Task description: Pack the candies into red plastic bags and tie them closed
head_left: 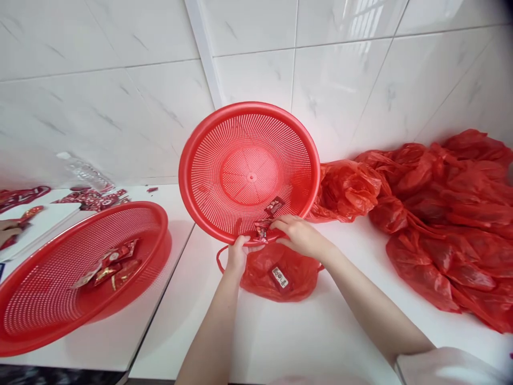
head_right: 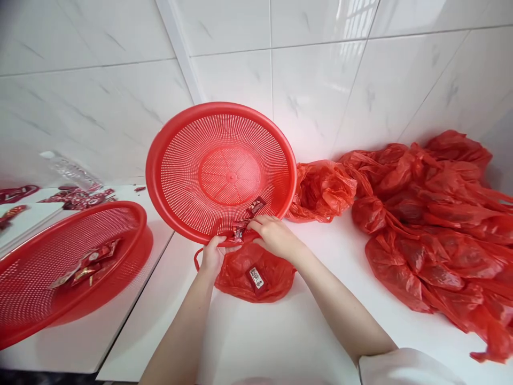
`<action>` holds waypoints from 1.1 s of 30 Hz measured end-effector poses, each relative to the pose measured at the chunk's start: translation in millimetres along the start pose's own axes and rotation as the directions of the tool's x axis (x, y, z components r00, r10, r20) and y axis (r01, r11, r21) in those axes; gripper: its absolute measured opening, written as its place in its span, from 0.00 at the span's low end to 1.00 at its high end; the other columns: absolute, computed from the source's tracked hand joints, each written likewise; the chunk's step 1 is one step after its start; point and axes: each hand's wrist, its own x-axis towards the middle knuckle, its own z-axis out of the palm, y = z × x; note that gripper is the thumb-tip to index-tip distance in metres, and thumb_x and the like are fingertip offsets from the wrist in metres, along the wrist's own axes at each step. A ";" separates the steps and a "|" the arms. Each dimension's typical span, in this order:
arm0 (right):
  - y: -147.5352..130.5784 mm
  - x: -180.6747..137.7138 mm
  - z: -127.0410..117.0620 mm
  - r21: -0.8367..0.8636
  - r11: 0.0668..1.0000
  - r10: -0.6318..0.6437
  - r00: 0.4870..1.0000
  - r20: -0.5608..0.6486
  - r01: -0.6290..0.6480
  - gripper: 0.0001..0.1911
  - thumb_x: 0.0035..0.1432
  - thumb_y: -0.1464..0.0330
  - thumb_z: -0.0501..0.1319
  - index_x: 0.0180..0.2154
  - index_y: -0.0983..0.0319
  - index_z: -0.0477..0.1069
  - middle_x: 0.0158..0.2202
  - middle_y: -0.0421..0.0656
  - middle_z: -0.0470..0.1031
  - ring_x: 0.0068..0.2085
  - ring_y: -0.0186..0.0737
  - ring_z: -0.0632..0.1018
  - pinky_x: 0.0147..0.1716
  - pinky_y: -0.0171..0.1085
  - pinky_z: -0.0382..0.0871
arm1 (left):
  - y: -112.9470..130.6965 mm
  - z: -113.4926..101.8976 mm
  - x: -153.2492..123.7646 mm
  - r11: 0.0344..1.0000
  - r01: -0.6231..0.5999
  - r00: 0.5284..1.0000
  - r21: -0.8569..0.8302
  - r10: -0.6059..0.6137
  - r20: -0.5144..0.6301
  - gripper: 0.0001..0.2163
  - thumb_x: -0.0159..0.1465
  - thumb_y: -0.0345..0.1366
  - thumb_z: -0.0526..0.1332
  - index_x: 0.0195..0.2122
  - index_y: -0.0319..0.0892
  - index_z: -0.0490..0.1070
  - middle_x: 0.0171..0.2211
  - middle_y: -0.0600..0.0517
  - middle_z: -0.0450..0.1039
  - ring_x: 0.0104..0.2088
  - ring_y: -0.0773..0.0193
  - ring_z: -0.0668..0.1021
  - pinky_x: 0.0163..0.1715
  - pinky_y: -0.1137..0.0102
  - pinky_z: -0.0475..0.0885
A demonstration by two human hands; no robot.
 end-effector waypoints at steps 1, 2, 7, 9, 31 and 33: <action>0.7 0.2 -0.6 0.020 1.000 0.008 1.000 -0.010 -0.008 0.15 0.57 0.76 0.60 0.47 0.61 0.71 0.48 0.48 0.70 0.47 0.43 0.73 0.48 0.43 0.68 | -0.1 -0.5 0.0 1.000 -0.006 1.000 0.002 0.006 -0.007 0.17 0.49 0.36 0.62 0.41 0.39 0.74 0.33 0.48 0.79 0.41 0.49 0.81 0.44 0.53 0.75; 1.6 0.3 -1.4 0.039 0.999 0.017 1.000 -0.021 -0.016 0.15 0.57 0.77 0.59 0.46 0.61 0.71 0.47 0.48 0.70 0.45 0.41 0.74 0.46 0.41 0.69 | 0.0 -1.0 -0.1 1.000 -0.005 1.000 0.001 0.005 -0.011 0.17 0.49 0.36 0.62 0.41 0.39 0.74 0.33 0.48 0.79 0.40 0.49 0.81 0.43 0.53 0.75; 5.9 -1.6 -11.2 0.088 0.996 0.026 0.999 -0.047 -0.022 0.12 0.60 0.77 0.55 0.43 0.61 0.73 0.40 0.45 0.74 0.41 0.40 0.76 0.42 0.39 0.70 | 0.7 -1.3 -0.9 1.000 0.020 0.999 -0.005 -0.020 -0.026 0.13 0.49 0.36 0.63 0.36 0.37 0.73 0.32 0.47 0.78 0.40 0.49 0.80 0.43 0.53 0.76; 5.8 -4.2 -17.8 0.113 0.993 0.021 0.999 -0.031 -0.017 0.12 0.62 0.76 0.54 0.43 0.61 0.73 0.40 0.45 0.77 0.41 0.40 0.77 0.42 0.39 0.70 | 0.4 -0.9 -0.8 1.000 0.021 0.999 -0.003 -0.021 -0.035 0.11 0.48 0.36 0.63 0.32 0.37 0.72 0.31 0.47 0.78 0.41 0.48 0.80 0.43 0.53 0.76; -8.8 -6.0 -23.5 0.571 0.795 0.182 0.979 0.096 -0.204 0.28 0.54 0.71 0.63 0.58 0.59 0.67 0.46 0.44 0.79 0.44 0.45 0.80 0.46 0.43 0.73 | -3.0 -5.3 -0.6 0.989 -0.115 0.993 0.092 0.115 0.008 0.17 0.52 0.34 0.63 0.45 0.42 0.74 0.43 0.49 0.77 0.43 0.50 0.79 0.39 0.59 0.78; -8.7 -6.1 -24.0 0.523 0.821 0.200 0.973 0.115 -0.230 0.24 0.53 0.71 0.63 0.54 0.61 0.71 0.42 0.43 0.80 0.40 0.43 0.80 0.43 0.41 0.73 | -3.0 -7.1 -0.7 0.985 -0.132 0.991 0.113 0.133 0.004 0.16 0.52 0.34 0.63 0.44 0.41 0.74 0.43 0.48 0.77 0.43 0.50 0.79 0.38 0.58 0.78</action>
